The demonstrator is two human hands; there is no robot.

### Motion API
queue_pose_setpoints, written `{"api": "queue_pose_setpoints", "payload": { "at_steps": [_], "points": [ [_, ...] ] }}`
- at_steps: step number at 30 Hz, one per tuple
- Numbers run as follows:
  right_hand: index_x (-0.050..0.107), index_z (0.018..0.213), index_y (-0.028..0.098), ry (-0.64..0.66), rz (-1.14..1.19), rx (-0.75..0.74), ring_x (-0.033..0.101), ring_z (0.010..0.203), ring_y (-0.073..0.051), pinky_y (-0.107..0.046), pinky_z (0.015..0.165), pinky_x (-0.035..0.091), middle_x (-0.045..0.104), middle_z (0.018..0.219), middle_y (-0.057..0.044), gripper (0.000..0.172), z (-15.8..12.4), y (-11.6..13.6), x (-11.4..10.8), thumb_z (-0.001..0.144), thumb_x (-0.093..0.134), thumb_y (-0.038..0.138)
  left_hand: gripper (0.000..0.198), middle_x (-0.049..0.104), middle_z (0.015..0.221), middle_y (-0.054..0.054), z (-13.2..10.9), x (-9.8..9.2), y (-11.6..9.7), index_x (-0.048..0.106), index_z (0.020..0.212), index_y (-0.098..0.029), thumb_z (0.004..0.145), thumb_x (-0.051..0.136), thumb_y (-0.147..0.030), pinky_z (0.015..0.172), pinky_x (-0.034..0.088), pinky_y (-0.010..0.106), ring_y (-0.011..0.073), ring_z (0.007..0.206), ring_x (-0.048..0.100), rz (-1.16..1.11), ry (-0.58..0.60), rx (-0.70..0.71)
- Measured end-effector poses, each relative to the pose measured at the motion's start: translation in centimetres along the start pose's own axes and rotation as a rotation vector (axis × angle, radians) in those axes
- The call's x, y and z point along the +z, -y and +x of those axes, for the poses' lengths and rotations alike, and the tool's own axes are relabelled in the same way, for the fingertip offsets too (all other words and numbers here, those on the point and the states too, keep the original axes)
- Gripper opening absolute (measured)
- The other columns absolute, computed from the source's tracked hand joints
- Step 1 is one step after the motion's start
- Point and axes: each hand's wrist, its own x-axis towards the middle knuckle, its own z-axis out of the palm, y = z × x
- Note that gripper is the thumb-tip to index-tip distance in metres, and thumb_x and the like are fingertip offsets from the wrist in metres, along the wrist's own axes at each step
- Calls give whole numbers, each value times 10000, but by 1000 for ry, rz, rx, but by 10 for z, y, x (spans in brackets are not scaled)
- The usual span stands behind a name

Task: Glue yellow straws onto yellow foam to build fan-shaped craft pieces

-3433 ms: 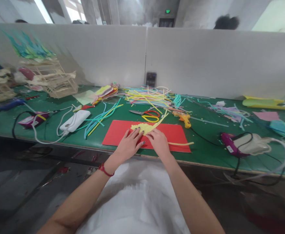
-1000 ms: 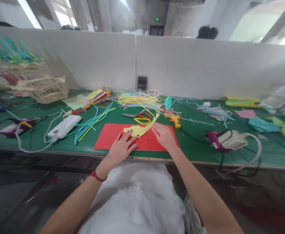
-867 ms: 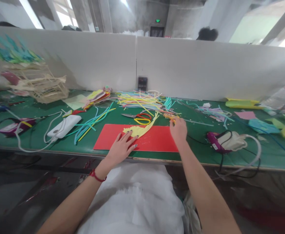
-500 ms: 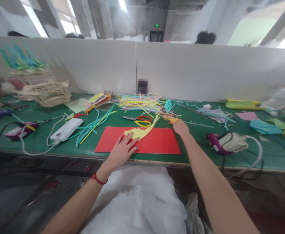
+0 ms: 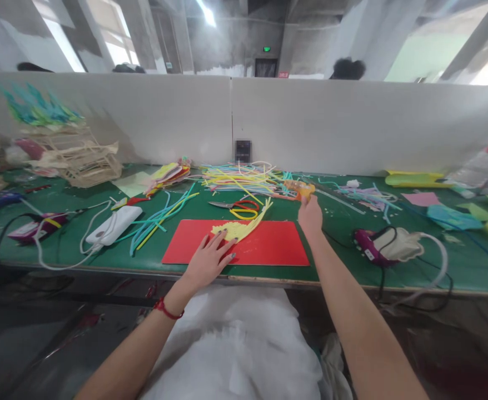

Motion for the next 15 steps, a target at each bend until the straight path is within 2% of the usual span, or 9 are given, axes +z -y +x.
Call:
{"api": "queue_pose_setpoints", "payload": {
  "at_steps": [5,8,15],
  "points": [
    [549,1100,126,-34,28,-93,595,889,-277,-361,735,424,632,1000,-182,387,-4,1,5,900,323,368,472,385,1469,107,0,-2,-1,449,1363,-285,949,290,-447,1089,287,474,244,1346,370,-1,31,5],
    [560,1066,136,-96,93,-111,585,867,-270,-381,744,430,626,972,-169,400,-7,-3,7,899,303,393,475,377,1473,113,0,-2,-1,441,1368,-286,951,281,-449,1090,281,478,243,1351,361,-4,29,1],
    [503,1079,142,-259,190,2,580,901,-264,-431,814,430,607,938,-141,384,10,-14,-2,902,299,415,479,380,1472,107,0,1,0,430,1374,-286,951,275,-450,1086,280,477,242,1347,365,0,11,7]
  ]
}}
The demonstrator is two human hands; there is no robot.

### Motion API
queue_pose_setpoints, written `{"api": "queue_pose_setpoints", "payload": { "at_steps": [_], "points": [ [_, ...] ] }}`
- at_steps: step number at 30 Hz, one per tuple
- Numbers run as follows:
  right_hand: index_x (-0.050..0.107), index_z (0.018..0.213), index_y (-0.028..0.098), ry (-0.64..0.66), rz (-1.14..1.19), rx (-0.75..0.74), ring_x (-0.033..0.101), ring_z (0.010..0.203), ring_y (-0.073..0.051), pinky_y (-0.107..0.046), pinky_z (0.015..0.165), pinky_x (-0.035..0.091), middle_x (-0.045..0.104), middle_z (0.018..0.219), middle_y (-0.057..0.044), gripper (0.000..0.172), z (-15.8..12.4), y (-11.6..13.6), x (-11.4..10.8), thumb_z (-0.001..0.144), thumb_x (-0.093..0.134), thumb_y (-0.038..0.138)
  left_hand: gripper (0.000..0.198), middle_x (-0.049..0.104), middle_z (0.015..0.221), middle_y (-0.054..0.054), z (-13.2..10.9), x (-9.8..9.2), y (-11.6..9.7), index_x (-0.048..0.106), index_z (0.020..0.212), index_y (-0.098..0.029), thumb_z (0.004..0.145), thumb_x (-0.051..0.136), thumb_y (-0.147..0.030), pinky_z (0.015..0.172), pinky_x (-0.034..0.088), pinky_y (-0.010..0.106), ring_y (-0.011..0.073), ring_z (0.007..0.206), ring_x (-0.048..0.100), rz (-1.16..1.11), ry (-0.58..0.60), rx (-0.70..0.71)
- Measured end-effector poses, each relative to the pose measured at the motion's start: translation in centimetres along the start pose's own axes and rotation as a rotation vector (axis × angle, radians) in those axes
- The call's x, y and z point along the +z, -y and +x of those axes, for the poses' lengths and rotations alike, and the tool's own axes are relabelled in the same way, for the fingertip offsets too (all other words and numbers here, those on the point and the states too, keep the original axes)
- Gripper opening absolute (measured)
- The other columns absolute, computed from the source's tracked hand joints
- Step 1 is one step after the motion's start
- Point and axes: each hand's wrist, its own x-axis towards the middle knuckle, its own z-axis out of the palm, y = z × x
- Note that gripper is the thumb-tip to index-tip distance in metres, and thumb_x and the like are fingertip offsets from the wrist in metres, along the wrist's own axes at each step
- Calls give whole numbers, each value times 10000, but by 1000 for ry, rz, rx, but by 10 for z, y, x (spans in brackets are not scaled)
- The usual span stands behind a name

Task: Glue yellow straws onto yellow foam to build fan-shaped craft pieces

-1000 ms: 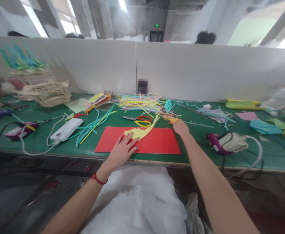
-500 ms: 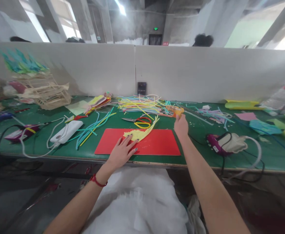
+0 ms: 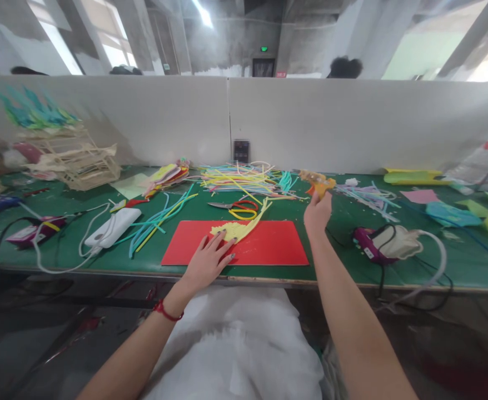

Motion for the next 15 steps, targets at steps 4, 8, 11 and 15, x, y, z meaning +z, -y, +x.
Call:
{"api": "queue_pose_setpoints", "payload": {
  "at_steps": [4,8,11,15],
  "points": [
    [517,1048,144,-58,5,-45,575,922,-272,-447,834,422,604,980,-159,354,17,-4,-10,878,380,421,478,380,1472,112,0,0,0,443,1365,-279,952,274,-449,1084,280,478,244,1344,368,3,-10,1],
    [520,1025,135,-104,35,-47,581,837,-262,-432,789,429,610,898,-140,335,13,11,-22,890,358,395,474,377,1474,109,0,-1,-1,449,1361,-284,951,282,-450,1085,283,481,246,1349,361,-1,0,-4],
    [523,957,160,-60,87,-107,558,751,-231,-383,715,425,599,827,-110,349,-12,35,-26,904,329,445,470,385,1468,110,0,-2,-1,447,1363,-286,949,294,-448,1083,287,483,247,1348,364,3,5,-5],
    [518,939,186,109,153,-140,522,656,-201,-331,627,385,586,754,-66,392,-68,58,-14,909,273,490,470,388,1467,109,0,-2,-1,449,1361,-286,949,294,-450,1084,290,479,242,1346,367,14,8,-8]
  ]
}}
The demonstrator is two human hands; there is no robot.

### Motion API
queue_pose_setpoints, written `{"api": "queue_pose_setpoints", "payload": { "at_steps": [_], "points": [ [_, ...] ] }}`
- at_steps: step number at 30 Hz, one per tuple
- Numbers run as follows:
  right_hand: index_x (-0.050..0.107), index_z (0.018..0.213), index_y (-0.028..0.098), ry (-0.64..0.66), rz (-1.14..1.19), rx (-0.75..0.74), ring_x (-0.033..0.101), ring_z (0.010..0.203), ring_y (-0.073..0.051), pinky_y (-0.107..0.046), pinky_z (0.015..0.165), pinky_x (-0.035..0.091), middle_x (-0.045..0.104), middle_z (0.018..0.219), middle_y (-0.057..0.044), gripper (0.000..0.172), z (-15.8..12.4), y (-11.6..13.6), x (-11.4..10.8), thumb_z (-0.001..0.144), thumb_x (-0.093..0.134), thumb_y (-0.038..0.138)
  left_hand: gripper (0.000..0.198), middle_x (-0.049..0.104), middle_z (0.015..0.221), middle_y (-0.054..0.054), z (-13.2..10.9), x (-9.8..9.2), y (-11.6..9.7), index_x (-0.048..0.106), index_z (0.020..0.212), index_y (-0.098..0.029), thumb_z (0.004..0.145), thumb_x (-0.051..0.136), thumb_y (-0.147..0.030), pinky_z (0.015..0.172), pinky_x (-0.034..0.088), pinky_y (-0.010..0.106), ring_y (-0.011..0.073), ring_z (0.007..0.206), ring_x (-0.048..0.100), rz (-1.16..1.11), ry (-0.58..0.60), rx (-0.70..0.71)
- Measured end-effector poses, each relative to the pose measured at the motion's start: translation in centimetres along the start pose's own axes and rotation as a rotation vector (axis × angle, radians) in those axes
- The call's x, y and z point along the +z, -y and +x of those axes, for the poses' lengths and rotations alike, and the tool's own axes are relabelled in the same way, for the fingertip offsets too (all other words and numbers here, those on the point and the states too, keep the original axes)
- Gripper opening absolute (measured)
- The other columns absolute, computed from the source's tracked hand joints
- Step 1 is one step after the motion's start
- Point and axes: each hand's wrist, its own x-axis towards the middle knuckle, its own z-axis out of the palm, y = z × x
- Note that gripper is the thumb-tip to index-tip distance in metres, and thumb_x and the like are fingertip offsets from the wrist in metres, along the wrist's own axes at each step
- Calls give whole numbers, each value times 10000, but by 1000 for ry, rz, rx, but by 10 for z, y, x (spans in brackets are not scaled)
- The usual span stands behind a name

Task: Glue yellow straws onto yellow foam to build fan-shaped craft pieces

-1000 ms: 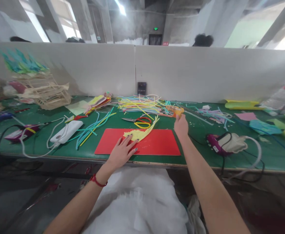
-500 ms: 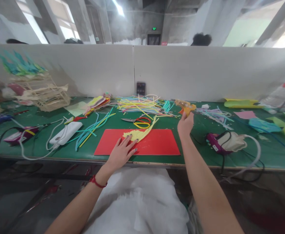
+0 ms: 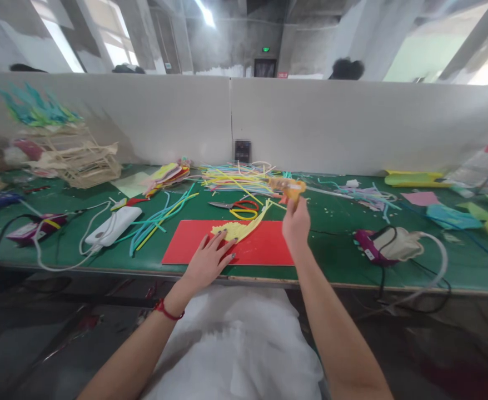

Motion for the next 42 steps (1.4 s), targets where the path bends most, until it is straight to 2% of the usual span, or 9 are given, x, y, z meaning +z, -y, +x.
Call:
{"api": "queue_pose_setpoints", "payload": {
  "at_steps": [5,12,15,19,23,28,34,39,42],
  "points": [
    [507,904,207,199,136,159,499,615,-191,-305,584,367,565,704,-35,437,-45,-9,33,865,293,587,482,380,1474,95,0,2,1,401,1390,-297,950,283,-454,1091,287,469,230,1352,358,1,-18,5],
    [501,838,226,232,162,272,456,530,-162,-273,528,335,522,614,13,420,-45,-26,42,851,313,601,568,293,1518,103,-1,2,0,291,1444,-233,926,360,-457,1106,279,456,248,1397,268,-176,-68,-40],
    [516,851,232,245,109,283,465,535,-172,-279,532,335,538,626,7,416,-44,-25,42,845,318,599,467,445,1418,106,5,-2,7,413,1363,-216,932,370,-390,1065,358,394,218,1315,405,-404,-153,-160],
    [521,839,235,267,56,306,481,556,-189,-293,562,346,546,632,0,418,-45,-22,40,838,310,595,286,593,1142,124,29,-12,26,591,1092,-168,890,451,-314,890,476,354,210,994,604,-527,-222,-413],
    [521,838,232,269,47,279,483,559,-189,-289,563,339,551,635,-4,416,-45,-21,39,842,305,587,294,612,1087,132,58,-29,40,603,1030,-134,806,586,-323,801,468,305,211,923,611,-483,14,-437],
    [530,863,225,258,81,240,491,573,-187,-282,553,335,567,645,-13,429,-47,-22,39,856,298,586,412,637,1054,123,80,-40,42,619,1034,-143,679,703,-336,726,434,264,238,945,599,-311,297,-290],
    [522,849,229,253,28,236,477,583,-188,-277,545,313,552,660,-13,411,-47,-20,39,855,292,570,416,638,1046,131,93,-38,47,639,966,-158,598,741,-325,702,423,272,258,922,599,-211,380,-247],
    [525,862,236,248,113,238,481,556,-181,-277,529,333,550,637,-4,400,-46,-23,40,857,307,571,406,667,950,65,92,-34,56,641,943,-163,567,719,-296,690,407,272,219,826,596,-480,345,-239],
    [533,863,238,235,127,244,495,561,-186,-282,535,348,554,630,-3,403,-46,-24,41,856,315,576,276,654,792,15,92,-30,62,669,788,-149,557,696,-297,615,377,248,179,714,557,-657,359,-154]
  ]
}}
